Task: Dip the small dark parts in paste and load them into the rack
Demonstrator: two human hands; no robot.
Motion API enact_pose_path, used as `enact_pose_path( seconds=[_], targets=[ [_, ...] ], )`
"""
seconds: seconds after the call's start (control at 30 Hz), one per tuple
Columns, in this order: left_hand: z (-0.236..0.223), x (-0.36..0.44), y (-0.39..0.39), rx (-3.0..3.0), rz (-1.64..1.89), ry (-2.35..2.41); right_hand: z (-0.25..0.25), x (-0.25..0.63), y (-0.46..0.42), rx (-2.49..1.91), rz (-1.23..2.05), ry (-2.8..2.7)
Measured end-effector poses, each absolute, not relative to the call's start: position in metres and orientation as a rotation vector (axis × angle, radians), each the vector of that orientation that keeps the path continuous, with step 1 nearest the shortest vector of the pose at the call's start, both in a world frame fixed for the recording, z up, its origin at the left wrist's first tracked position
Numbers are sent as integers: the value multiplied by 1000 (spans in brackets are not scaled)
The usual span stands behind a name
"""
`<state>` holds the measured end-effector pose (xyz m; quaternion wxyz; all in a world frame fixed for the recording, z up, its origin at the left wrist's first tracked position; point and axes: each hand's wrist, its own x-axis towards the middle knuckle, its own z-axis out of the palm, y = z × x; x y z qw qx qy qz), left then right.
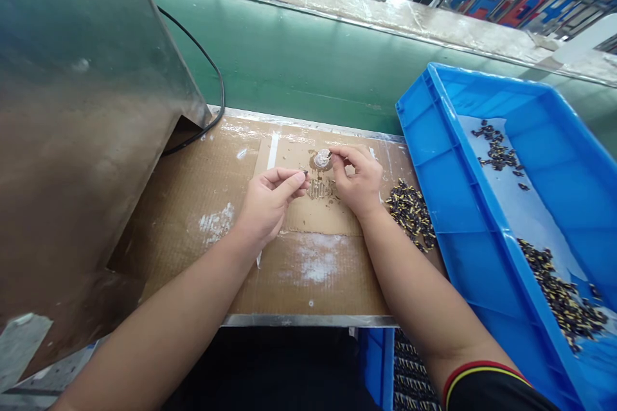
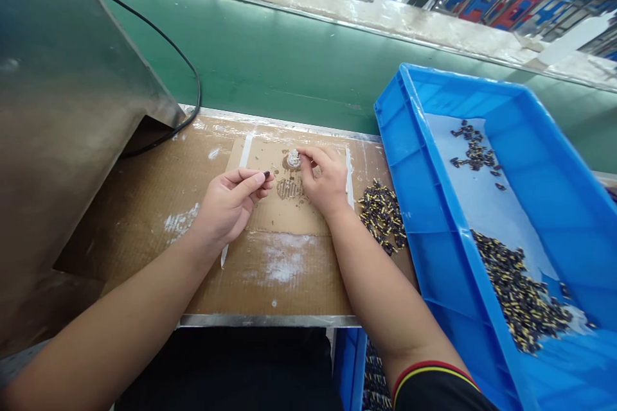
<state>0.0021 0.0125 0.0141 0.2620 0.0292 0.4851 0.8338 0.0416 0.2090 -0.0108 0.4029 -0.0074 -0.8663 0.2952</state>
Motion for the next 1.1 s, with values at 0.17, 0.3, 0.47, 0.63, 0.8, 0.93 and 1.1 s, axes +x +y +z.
enact_pose_path(
  seconds=[0.17, 0.3, 0.47, 0.63, 0.8, 0.93, 1.1],
  targets=[
    [15, 2, 12, 81, 2254, 1315, -11, 41, 209, -31, 740, -2193],
    [16, 2, 12, 83, 2257, 1316, -11, 41, 209, -26, 747, -2189],
    [15, 2, 12, 84, 2262, 1304, -12, 41, 209, -33, 752, -2184],
    [15, 3, 13, 86, 2258, 1309, -13, 41, 209, -61, 765, -2197],
    [15, 3, 13, 87, 2254, 1319, -14, 40, 210, -40, 770, -2180],
    [16, 3, 13, 90, 2256, 1321, -13, 41, 209, -35, 776, -2182],
    [15, 3, 13, 94, 2254, 1323, -12, 39, 209, -53, 765, -2200]
  ],
)
